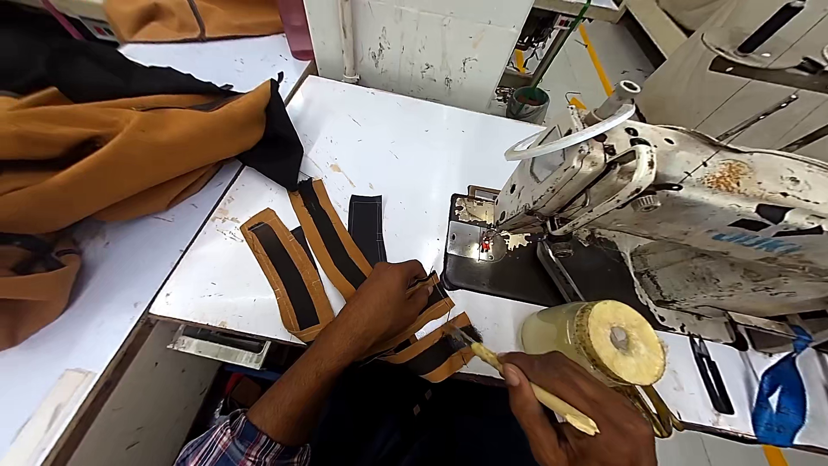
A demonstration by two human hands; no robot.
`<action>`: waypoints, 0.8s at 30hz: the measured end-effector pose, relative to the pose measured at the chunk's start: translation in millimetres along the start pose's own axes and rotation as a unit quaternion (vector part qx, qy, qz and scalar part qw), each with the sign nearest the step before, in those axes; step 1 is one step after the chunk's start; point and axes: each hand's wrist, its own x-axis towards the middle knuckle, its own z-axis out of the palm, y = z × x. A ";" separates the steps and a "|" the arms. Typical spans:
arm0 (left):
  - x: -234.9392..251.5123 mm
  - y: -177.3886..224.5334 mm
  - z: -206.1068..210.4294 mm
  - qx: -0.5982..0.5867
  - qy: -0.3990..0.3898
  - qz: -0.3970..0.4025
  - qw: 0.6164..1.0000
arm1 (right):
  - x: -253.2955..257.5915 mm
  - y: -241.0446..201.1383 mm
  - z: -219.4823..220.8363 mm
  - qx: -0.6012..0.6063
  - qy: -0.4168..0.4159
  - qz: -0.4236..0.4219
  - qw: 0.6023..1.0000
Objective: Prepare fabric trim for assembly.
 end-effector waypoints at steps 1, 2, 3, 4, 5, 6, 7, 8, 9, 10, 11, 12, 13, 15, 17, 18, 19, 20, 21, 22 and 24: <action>0.1 -0.3 -0.1 -0.001 0.001 0.003 1.000 | -3.0 -2.6 -5.7 -0.009 -0.019 0.012 1.000; 0.5 -0.3 -0.2 -0.002 0.001 0.006 1.000 | -4.8 -6.1 -12.8 -0.019 -0.040 0.026 0.999; 1.0 -0.4 0.3 -0.003 0.001 0.007 1.000 | -5.1 -10.7 -20.7 -0.031 -0.056 0.039 0.997; 1.4 -0.6 0.6 -0.003 0.000 0.006 1.000 | -4.2 -15.8 -27.6 -0.038 -0.066 0.049 0.996; 1.4 -0.5 0.4 -0.004 -0.001 0.004 1.000 | -2.5 -19.4 -31.0 -0.041 -0.068 0.054 0.995; 1.5 -0.1 0.1 -0.004 -0.002 0.000 1.000 | -0.2 -19.9 -29.6 -0.041 -0.060 0.051 0.996; 1.5 0.5 -0.4 -0.003 -0.004 -0.005 1.000 | 2.0 -16.4 -23.1 -0.037 -0.045 0.041 0.997; 1.7 0.5 -0.5 -0.001 -0.004 -0.008 1.000 | 3.9 -10.3 -13.3 -0.029 -0.027 0.029 0.999; 2.0 -0.2 -0.1 0.001 -0.002 -0.007 1.000 | 5.7 -2.9 -2.6 -0.022 -0.010 0.016 1.000; 2.2 -1.1 0.5 0.000 -0.001 -0.005 1.000 | 6.9 3.2 6.1 -0.014 0.006 0.007 1.000; 2.4 -1.5 0.6 -0.002 -0.001 -0.005 1.000 | 7.8 6.5 10.7 -0.009 0.017 0.001 1.000; 2.9 -2.1 0.1 -0.003 -0.003 -0.007 1.000 | 8.1 7.3 11.5 -0.004 0.024 -0.004 1.000; 2.9 -2.6 -0.5 -0.005 -0.004 -0.008 1.000 | 6.7 6.3 9.7 -0.001 0.025 -0.006 1.000; 2.2 -2.7 -0.9 -0.009 -0.005 -0.010 1.000 | -1.0 2.4 1.1 -0.013 0.005 0.008 1.000; -0.8 0.2 -1.0 0.001 -0.001 -0.010 1.000 | -6.8 -4.8 -14.2 -0.035 -0.036 0.038 0.998; -4.1 3.3 -0.9 0.018 0.007 -0.008 1.000 | -5.8 -9.2 -22.4 -0.043 -0.045 0.049 0.997; -8.4 7.9 -1.6 0.043 0.010 -0.009 0.999 | -3.1 -13.0 -28.4 -0.045 -0.043 0.054 0.997; -12.5 13.9 -3.3 0.066 0.004 -0.019 0.998 | 0.7 -15.1 -31.0 -0.042 -0.029 0.053 0.997; -15.4 19.6 -5.2 0.079 -0.007 -0.031 0.996 | 5.0 -14.1 -29.2 -0.031 -0.008 0.044 0.999; -16.8 23.6 -6.6 0.083 -0.017 -0.046 0.995 | 10.2 -10.5 -23.4 -0.019 0.013 0.029 0.999; -16.0 24.1 -7.5 0.072 -0.027 -0.079 0.994 | 20.8 0.0 -3.3 0.002 0.038 0.001 0.999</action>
